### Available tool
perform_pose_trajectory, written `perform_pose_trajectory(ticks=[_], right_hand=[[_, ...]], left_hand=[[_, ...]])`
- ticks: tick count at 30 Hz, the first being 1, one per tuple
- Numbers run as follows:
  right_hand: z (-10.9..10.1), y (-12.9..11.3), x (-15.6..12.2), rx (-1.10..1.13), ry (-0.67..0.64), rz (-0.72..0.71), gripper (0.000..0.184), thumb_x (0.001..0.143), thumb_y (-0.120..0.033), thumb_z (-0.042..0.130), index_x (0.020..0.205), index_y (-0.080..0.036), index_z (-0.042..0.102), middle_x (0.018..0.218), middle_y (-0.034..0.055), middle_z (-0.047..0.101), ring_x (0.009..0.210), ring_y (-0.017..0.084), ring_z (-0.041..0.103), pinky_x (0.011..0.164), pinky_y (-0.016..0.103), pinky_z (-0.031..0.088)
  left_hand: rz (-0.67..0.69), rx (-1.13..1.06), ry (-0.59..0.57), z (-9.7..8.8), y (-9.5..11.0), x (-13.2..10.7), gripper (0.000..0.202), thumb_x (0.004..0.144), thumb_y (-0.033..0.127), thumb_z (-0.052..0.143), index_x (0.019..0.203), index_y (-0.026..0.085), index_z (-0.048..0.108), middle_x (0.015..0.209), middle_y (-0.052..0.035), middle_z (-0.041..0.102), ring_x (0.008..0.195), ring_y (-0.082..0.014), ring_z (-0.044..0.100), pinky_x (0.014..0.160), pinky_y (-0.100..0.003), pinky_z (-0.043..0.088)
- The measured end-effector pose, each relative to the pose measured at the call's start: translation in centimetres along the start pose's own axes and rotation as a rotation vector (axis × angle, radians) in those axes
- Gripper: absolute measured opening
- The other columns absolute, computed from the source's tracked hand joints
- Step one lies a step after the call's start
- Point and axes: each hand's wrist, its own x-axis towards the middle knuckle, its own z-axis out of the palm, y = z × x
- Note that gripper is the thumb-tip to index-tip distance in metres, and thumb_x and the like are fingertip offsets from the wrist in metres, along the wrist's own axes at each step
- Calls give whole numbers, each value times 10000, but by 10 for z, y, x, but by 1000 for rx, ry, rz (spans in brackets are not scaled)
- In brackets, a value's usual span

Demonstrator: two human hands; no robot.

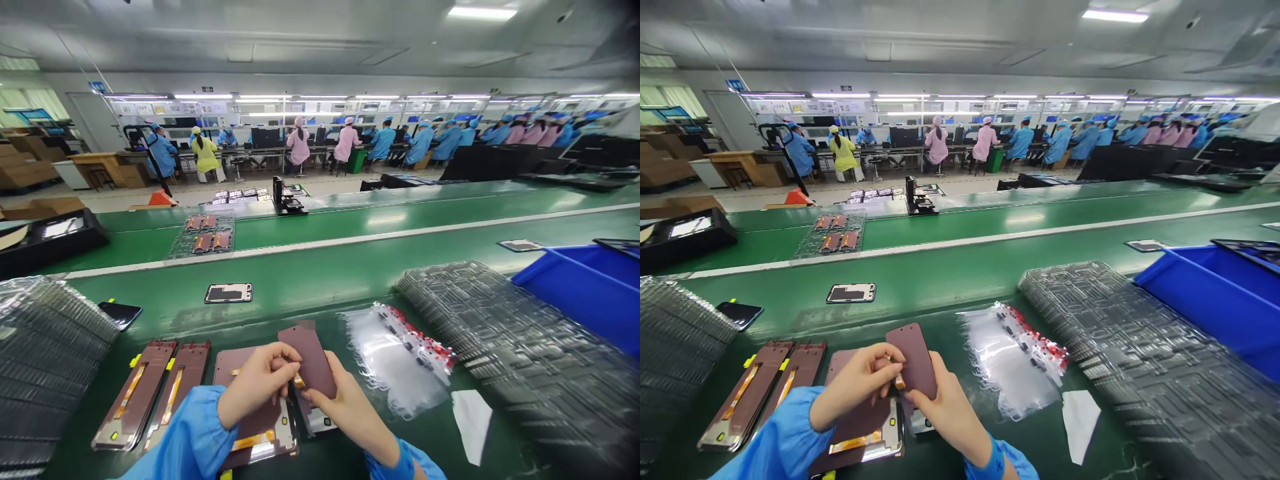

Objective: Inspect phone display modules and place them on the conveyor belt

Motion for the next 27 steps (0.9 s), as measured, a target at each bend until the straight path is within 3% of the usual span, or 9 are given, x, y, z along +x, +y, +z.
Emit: perform_pose_trajectory(ticks=[2,5,9,12,14,16,20,23,27], right_hand=[[-2,3,2,131,-34,37,412,757,-286,755,1110,-210,558,951,24,699,820,222,660,689,325,551],[-3,8,7,454,-95,138,574,678,-335,842,1155,-198,553,961,38,717,799,223,689,644,309,563],[-8,18,16,829,-166,273,609,626,-272,883,1159,-197,598,1073,88,738,939,257,716,729,328,570],[-12,31,22,996,-163,294,585,657,-208,860,1189,-207,617,1186,118,712,1117,273,661,872,360,538],[-16,40,24,1046,-149,276,541,702,-250,834,1202,-203,632,1199,127,707,1146,275,646,923,384,514],[-20,47,27,1088,-173,270,517,742,-420,794,1183,-181,665,1210,138,700,1158,291,636,953,431,499],[-29,53,33,1168,-264,285,665,781,-699,610,1132,-143,712,1165,135,720,1108,287,660,959,455,500],[-32,52,36,1178,-262,291,695,860,-714,459,1146,-132,707,1128,133,729,951,241,703,810,373,561],[-31,48,35,1140,-147,261,653,861,-712,433,1141,-192,709,1151,111,719,833,216,691,633,313,557]], left_hand=[[-16,-41,-16,-11,1,4,326,798,439,637,991,186,566,571,42,600,387,-87,450,363,-191,333],[30,-3,4,-39,5,17,441,820,519,579,1109,189,530,862,-71,720,476,-109,572,386,-200,390],[14,257,190,-104,-3,52,431,824,484,592,1131,181,575,1016,-126,708,847,-233,687,637,-293,533],[-89,527,363,-160,-24,81,468,824,356,665,1240,170,562,1321,-153,572,1254,-329,500,1027,-513,412],[-194,682,453,-189,-38,95,495,862,337,641,1317,188,515,1459,-132,447,1349,-357,384,1090,-624,293],[-289,806,513,-211,-51,106,492,883,331,623,1342,204,498,1501,-115,400,1370,-361,354,1098,-650,268],[-377,964,546,-237,-66,121,451,896,341,610,1314,195,525,1447,-117,469,1331,-342,420,1084,-630,318],[-359,989,556,-247,-73,123,407,898,339,609,1270,182,553,1368,-113,536,1239,-310,513,1027,-579,411],[-208,926,589,-247,-77,111,413,893,350,612,1263,179,547,1321,-109,557,1169,-285,555,976,-528,459]])
